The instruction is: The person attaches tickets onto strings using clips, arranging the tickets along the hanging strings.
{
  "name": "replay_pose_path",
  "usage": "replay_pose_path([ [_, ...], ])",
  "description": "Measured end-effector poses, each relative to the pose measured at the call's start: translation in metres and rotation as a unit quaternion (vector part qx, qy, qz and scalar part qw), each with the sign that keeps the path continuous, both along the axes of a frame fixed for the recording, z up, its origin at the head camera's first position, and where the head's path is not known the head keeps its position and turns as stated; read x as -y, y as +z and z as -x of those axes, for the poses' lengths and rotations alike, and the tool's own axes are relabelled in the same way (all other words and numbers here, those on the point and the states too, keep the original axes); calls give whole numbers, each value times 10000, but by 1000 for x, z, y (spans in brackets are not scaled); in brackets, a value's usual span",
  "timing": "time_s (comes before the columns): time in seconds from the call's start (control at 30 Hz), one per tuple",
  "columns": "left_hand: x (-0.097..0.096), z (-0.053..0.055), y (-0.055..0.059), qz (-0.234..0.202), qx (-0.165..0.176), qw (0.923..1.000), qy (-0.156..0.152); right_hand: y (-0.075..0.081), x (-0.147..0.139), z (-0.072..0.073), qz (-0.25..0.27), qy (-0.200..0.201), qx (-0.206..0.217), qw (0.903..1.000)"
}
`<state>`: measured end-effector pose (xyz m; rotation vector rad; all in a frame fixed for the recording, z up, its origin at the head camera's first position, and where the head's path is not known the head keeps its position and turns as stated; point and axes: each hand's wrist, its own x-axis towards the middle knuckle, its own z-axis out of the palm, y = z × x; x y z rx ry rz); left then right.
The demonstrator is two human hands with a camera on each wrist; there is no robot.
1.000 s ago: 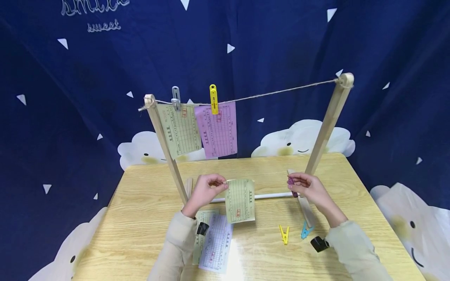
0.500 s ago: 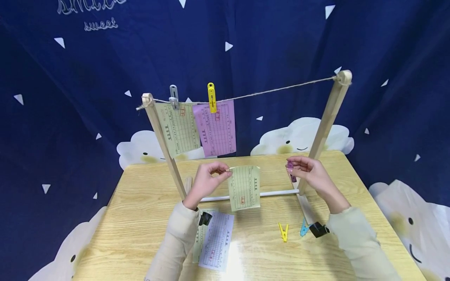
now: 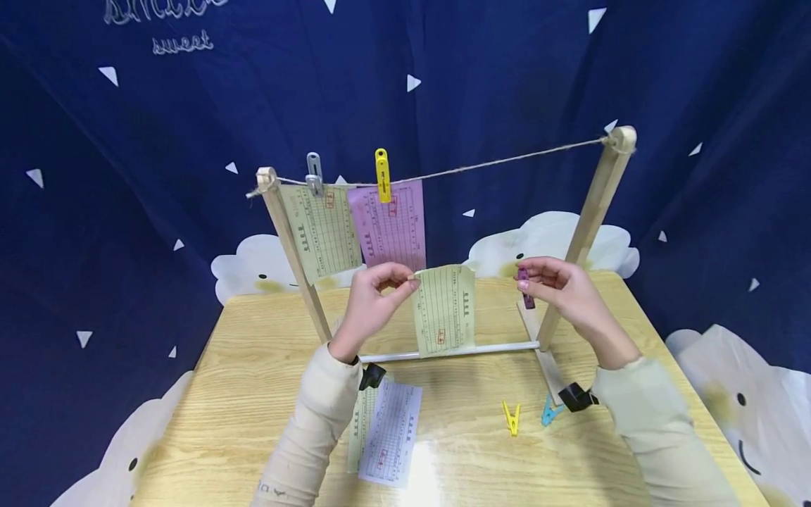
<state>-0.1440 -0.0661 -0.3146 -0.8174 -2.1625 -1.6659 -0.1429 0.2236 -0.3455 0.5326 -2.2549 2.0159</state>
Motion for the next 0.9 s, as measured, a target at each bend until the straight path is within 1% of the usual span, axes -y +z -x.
replay_pose_path([
  [0.17,-1,2,12,-253,-169,9994,167,21,1,2,175,95,-302,9993],
  [0.33,-3,16,10,-540,-311,9979,187,47,4,5,385,327,-654,9966],
  [0.4,-4,22,8,-611,-340,9973,227,58,6,6,390,391,-766,9955],
  [0.43,-5,23,9,-637,-365,9970,254,64,7,6,373,396,-820,9951],
  [0.53,-7,26,13,-702,-469,9959,333,81,10,7,337,393,-959,9940],
  [0.67,-10,31,20,-871,-586,9939,347,103,13,8,391,448,-1094,9922],
  [0.77,-12,33,26,-967,-622,9927,366,118,16,9,443,502,-1176,9908],
  [0.9,-14,34,33,-1004,-637,9917,482,135,22,11,497,652,-1198,9894],
])
